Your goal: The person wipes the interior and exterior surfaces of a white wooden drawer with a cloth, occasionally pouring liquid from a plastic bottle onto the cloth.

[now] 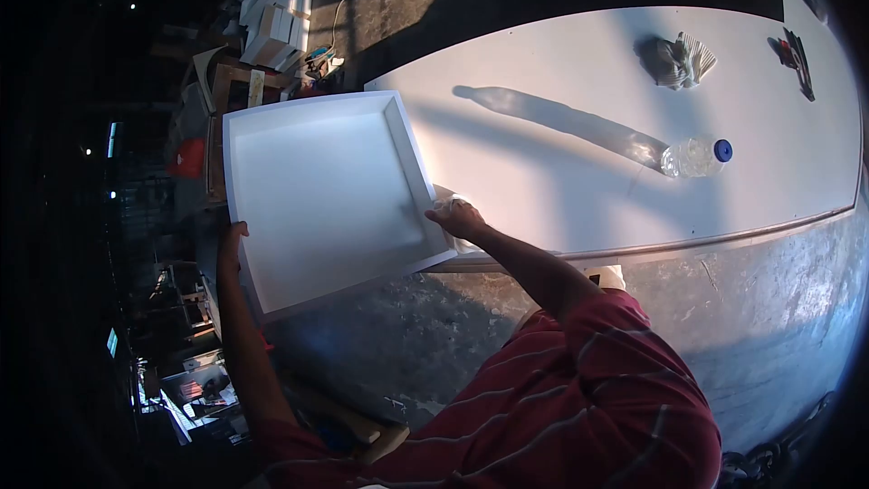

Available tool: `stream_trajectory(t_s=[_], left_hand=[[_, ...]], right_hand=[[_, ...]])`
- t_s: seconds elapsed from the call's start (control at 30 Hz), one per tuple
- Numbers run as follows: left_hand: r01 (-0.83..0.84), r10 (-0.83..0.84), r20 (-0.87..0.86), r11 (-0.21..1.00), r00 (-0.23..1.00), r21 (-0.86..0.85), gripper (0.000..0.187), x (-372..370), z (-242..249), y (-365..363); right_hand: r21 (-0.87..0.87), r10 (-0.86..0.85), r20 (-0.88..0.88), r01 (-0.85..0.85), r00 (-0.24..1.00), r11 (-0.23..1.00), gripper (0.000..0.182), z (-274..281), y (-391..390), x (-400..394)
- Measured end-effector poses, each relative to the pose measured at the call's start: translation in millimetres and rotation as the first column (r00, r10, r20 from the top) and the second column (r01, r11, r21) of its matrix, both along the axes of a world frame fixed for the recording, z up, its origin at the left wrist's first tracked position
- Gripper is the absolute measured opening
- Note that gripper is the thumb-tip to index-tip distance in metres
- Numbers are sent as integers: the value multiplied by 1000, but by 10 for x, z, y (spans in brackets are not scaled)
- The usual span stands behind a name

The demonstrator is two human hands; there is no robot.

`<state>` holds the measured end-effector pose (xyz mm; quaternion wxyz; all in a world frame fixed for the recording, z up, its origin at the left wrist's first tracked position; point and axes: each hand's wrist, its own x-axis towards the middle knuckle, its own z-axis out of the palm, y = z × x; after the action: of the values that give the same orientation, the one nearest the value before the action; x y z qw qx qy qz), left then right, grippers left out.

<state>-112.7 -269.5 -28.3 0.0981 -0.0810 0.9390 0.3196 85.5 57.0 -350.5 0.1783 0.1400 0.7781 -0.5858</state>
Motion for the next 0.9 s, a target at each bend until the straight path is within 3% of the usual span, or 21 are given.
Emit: stream_trajectory(t_s=[0.1, 0.2, 0.3, 0.37, 0.47, 0.5, 0.53, 0.57, 0.63, 0.67, 0.77, 0.9], left_hand=[[74, -71, -30, 993, 997, 93, 36, 132, 41, 99], [13, -14, 27, 998, 1000, 63, 37, 150, 48, 53], [-122, 105, 150, 986, 983, 112, 38, 163, -59, -296], [-158, 115, 194, 962, 974, 222, 38, 284, -357, -406], [-166, 67, 218, 863, 974, 477, 39, 469, -967, -269], [-171, 74, 220, 869, 973, 464, 40, 452, -1262, -314], [-94, 46, 102, 841, 994, 533, 40, 344, -1709, -468], [-157, 89, 161, 860, 983, 485, 39, 517, -1731, -206], [24, 18, -99, 911, 995, 412, 36, 865, -1598, 521], [24, 14, -89, 909, 996, 415, 36, 815, -1680, 612], [-81, 22, 140, 898, 990, 432, 32, 676, -2006, 694], [-116, -23, 305, 895, 952, 430, 32, 420, -2404, 699]], right_hand=[[100, 31, -90, -21, 995, 995, 76, -342, -269, -160], [78, -98, -53, 102, 994, 992, 46, -377, -242, -116], [-16, -231, -92, 230, 969, 973, 43, 304, 253, 229], [55, -261, -69, 265, 963, 963, 41, 642, 590, 429], [179, -342, -209, 380, 916, 908, 35, 1039, 928, 813], [229, -361, -278, 426, 890, 875, 33, 1048, 987, 923], [230, -384, -332, 468, 862, 853, 32, 940, 1032, 1009], [232, -402, -333, 487, 853, 842, 32, 853, 1058, 1088], [261, -441, -359, 542, 822, 798, 31, 674, 1126, 1204], [310, -436, -330, 532, 837, 788, 30, 589, 1157, 1242], [332, -444, -303, 530, 843, 780, 30, 580, 1273, 1349], [364, -469, -268, 540, 841, 759, 30, 390, 1343, 1418]])
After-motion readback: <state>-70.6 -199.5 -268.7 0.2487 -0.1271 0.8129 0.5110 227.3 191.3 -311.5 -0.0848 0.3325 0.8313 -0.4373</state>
